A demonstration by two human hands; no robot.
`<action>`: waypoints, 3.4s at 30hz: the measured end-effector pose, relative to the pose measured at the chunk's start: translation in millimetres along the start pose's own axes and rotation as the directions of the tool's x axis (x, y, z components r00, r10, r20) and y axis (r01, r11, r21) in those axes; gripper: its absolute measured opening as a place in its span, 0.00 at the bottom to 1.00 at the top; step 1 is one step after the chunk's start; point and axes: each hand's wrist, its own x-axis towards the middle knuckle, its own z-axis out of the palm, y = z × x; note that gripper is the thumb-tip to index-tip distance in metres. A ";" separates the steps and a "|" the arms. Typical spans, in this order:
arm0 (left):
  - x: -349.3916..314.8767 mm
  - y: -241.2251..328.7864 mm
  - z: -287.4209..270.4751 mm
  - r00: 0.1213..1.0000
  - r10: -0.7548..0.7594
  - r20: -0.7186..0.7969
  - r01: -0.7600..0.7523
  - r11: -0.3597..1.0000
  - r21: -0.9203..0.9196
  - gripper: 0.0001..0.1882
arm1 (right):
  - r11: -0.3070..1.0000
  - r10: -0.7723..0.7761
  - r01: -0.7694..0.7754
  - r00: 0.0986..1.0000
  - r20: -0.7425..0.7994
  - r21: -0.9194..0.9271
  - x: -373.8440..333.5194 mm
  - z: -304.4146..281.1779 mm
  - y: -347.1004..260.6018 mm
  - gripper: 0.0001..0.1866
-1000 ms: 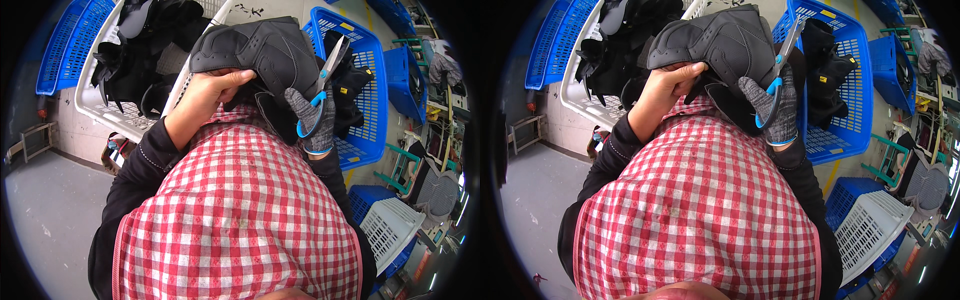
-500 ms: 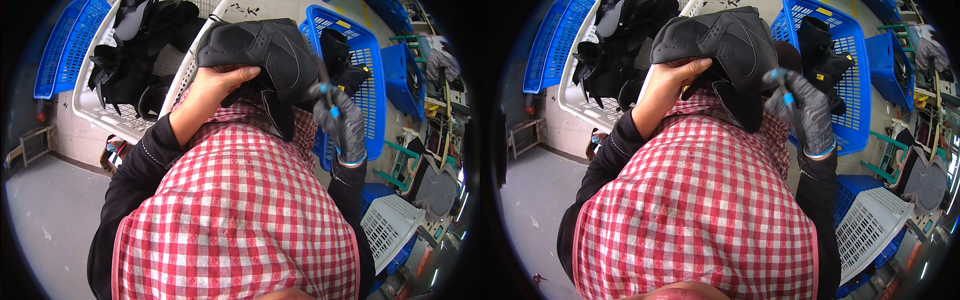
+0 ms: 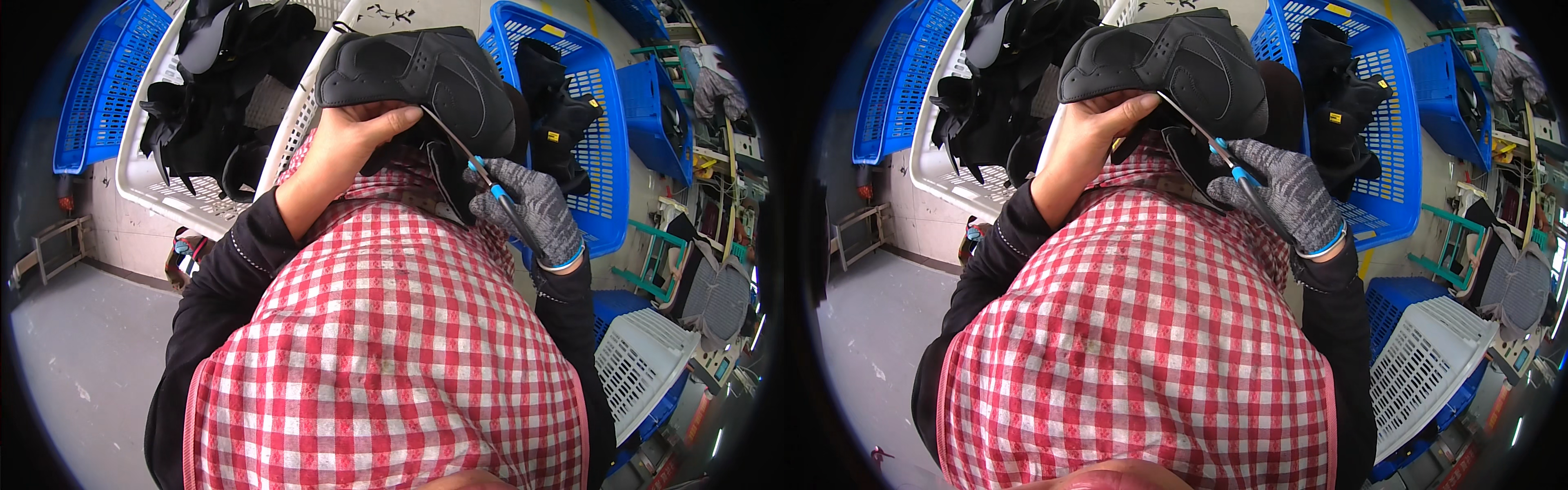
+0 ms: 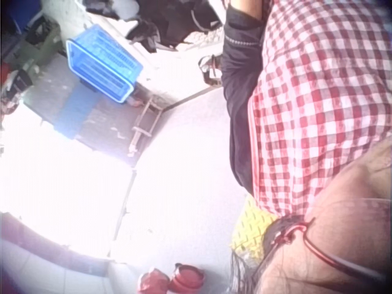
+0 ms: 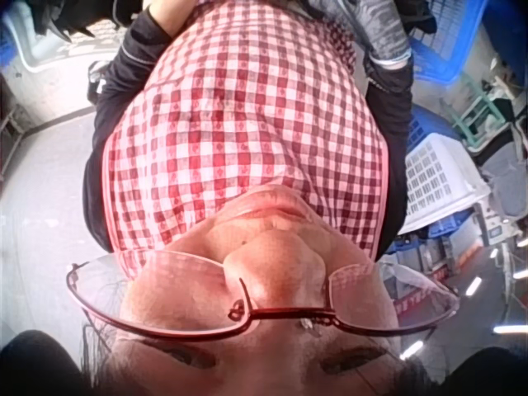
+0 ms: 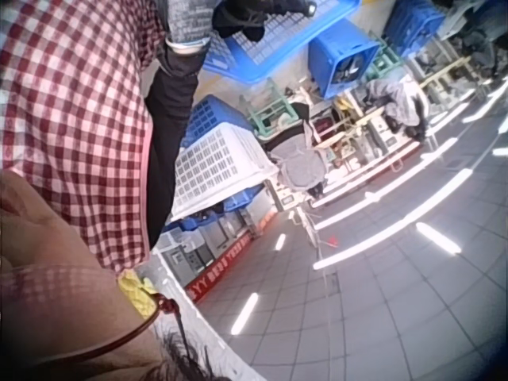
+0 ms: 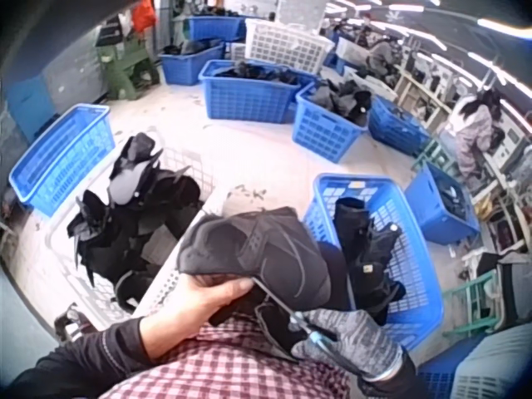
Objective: The person uses scissors to trim excess material from black shoe parts. They repeatedly pick up parts from a white basket, cut along the edges, and place the trimmed pieces into a blue basket.
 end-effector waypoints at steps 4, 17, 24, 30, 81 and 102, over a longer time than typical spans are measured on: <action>2.0 -6.7 -1.8 1.000 0.009 -0.007 -0.009 1.000 -0.020 0.14 | 0.998 -0.021 0.020 0.999 -0.025 -0.056 1.9 5.1 -1.8 0.25; 6.5 -10.8 -3.2 0.991 0.025 0.132 -0.056 0.969 0.241 0.04 | -0.163 0.292 0.165 0.950 -0.112 0.973 25.5 -34.7 68.0 0.23; -36.7 93.3 13.2 0.755 0.257 0.603 -0.645 0.453 0.615 0.16 | 0.929 -0.191 0.320 0.845 -0.499 0.185 32.7 -1.5 27.2 0.25; 19.2 127.9 49.6 0.593 0.399 0.699 -0.746 -0.054 0.663 0.39 | 0.837 -0.530 0.547 0.814 -0.238 0.008 44.5 -66.5 -13.3 0.35; 68.0 -1.6 20.7 0.935 0.056 0.350 -0.160 0.948 0.276 0.14 | 0.807 0.079 0.063 0.974 -0.213 0.587 8.7 38.4 59.4 0.16; 62.4 3.0 23.2 0.918 0.071 0.389 -0.228 0.899 0.374 0.17 | 0.881 0.103 0.037 0.958 -0.267 0.471 1.5 41.2 58.8 0.18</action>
